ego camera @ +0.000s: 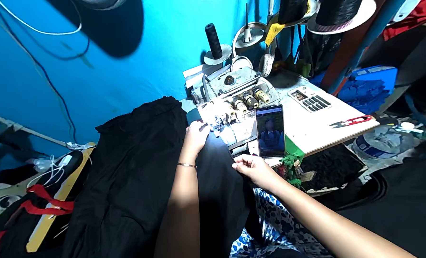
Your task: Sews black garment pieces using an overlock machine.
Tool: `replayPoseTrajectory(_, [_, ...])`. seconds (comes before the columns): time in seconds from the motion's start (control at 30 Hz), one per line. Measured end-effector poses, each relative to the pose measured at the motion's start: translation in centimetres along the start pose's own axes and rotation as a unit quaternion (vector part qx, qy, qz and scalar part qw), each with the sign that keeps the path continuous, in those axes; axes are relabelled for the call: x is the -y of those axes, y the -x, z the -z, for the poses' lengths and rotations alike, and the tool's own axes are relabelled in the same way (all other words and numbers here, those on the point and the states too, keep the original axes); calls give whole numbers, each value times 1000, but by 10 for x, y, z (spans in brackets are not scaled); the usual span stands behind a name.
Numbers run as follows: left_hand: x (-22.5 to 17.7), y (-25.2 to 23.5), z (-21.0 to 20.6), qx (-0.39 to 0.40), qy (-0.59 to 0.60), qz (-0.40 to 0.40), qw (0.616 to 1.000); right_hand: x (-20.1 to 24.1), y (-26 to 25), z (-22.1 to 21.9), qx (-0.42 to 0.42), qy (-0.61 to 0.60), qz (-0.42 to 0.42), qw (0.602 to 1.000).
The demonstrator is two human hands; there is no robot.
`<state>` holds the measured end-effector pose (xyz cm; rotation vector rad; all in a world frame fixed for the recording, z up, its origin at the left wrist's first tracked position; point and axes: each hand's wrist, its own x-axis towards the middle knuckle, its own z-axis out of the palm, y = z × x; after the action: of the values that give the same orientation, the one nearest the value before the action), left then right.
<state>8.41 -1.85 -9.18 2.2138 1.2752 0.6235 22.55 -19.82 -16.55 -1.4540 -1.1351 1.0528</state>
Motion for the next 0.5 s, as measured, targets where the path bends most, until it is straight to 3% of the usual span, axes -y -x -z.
replayPoseTrajectory(0.1, [1, -8, -3, 20, 14, 22, 999, -2, -3, 3, 10, -4, -9, 1000])
replayPoseTrajectory(0.2, [-5, -1, -4, -24, 5, 44, 999, -4, -5, 2, 22, -10, -14, 1000])
replayPoseTrajectory(0.27, [-5, 5, -4, -75, 59, 63, 993, -6, -7, 2, 30, -15, -10, 999])
replayPoseTrajectory(0.33, [-6, 16, 0, -141, 238, 71, 958, -9, -9, 1, 28, -21, -1, 999])
replayPoseTrajectory(0.43, [-2, 18, 6, -188, 453, 50, 870, -9, -10, 2, 31, -24, -11, 999])
replayPoseTrajectory(0.47, [1, 17, 6, -175, 440, 41, 880, -9, -10, 2, 33, -26, -13, 999])
replayPoseTrajectory(0.5, [6, 15, 7, -145, 368, 27, 918, -9, -10, 2, 35, -28, -14, 999])
